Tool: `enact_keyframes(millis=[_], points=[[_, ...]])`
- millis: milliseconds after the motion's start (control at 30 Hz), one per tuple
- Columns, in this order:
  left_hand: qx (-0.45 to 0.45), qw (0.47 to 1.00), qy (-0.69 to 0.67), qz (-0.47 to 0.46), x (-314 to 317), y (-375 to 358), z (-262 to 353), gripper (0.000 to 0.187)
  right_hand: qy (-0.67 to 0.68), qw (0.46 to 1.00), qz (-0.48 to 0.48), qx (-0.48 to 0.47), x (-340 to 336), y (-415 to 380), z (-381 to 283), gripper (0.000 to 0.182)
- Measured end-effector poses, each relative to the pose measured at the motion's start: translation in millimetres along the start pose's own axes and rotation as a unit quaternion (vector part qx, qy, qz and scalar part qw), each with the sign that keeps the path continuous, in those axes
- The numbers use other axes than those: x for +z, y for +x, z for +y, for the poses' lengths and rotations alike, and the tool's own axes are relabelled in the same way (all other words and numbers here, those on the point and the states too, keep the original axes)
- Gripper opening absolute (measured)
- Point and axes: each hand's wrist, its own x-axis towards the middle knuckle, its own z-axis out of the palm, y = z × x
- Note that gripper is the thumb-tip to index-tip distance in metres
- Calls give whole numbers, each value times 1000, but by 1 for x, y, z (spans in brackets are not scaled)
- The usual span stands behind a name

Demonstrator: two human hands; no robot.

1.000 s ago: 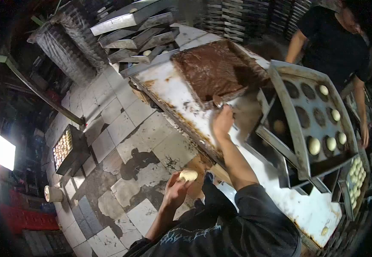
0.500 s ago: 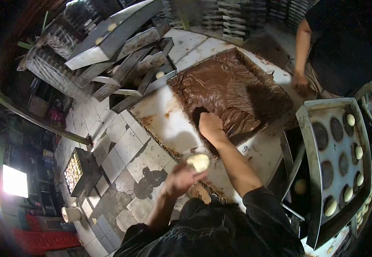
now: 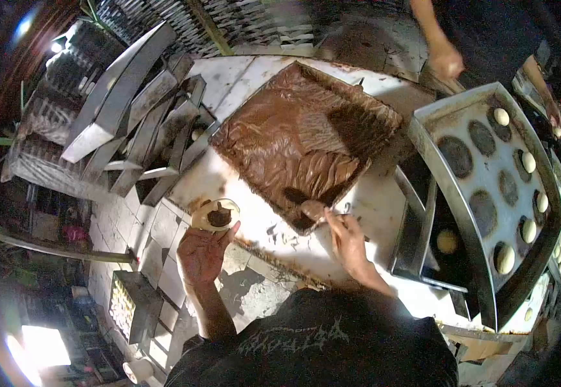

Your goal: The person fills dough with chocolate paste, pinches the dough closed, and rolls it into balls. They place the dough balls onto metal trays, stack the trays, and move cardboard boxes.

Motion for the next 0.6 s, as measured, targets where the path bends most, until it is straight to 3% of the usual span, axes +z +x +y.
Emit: enact_keyframes(millis=[67,100,167,233,267,300,333,367,433,467,500,567,600], points=[[-16,997,69,-41,4,-17,-2,49,-203,976,78,-11,-6,-7,-18,51],[-26,987,138,-80,4,-41,-6,60,-306,937,151,-79,-3,-5,-41,40],[-97,989,107,-30,16,-76,-15,79,-243,950,188,-59,-7,-11,-89,35],[-170,980,39,-97,-3,-98,-47,80,-40,986,149,-56,-16,-22,-120,26],[-179,977,3,-115,-9,-108,-72,80,70,995,64,15,-27,-27,-144,20],[-191,972,-36,-132,-10,-122,-95,80,127,991,-8,41,-31,-34,-141,28],[-207,957,-31,-199,6,-139,-99,71,189,959,-154,145,-41,-38,-143,33],[-220,952,-40,-207,8,-153,-112,71,251,890,-289,245,-53,-46,-146,39],[-304,932,-60,-186,12,-176,-138,58,187,894,-342,221,-76,-76,-159,44],[-322,930,-75,-158,15,-187,-147,44,134,940,-289,125,-90,-94,-172,41],[-325,929,-78,-162,24,-197,-155,44,59,968,-239,37,-104,-112,-177,34],[-251,945,-209,-15,47,-215,-176,34,-123,974,-129,-138,-120,-157,-188,31],[-246,943,-222,-29,54,-223,-185,32,-158,964,-98,-193,-125,-176,-189,44]])
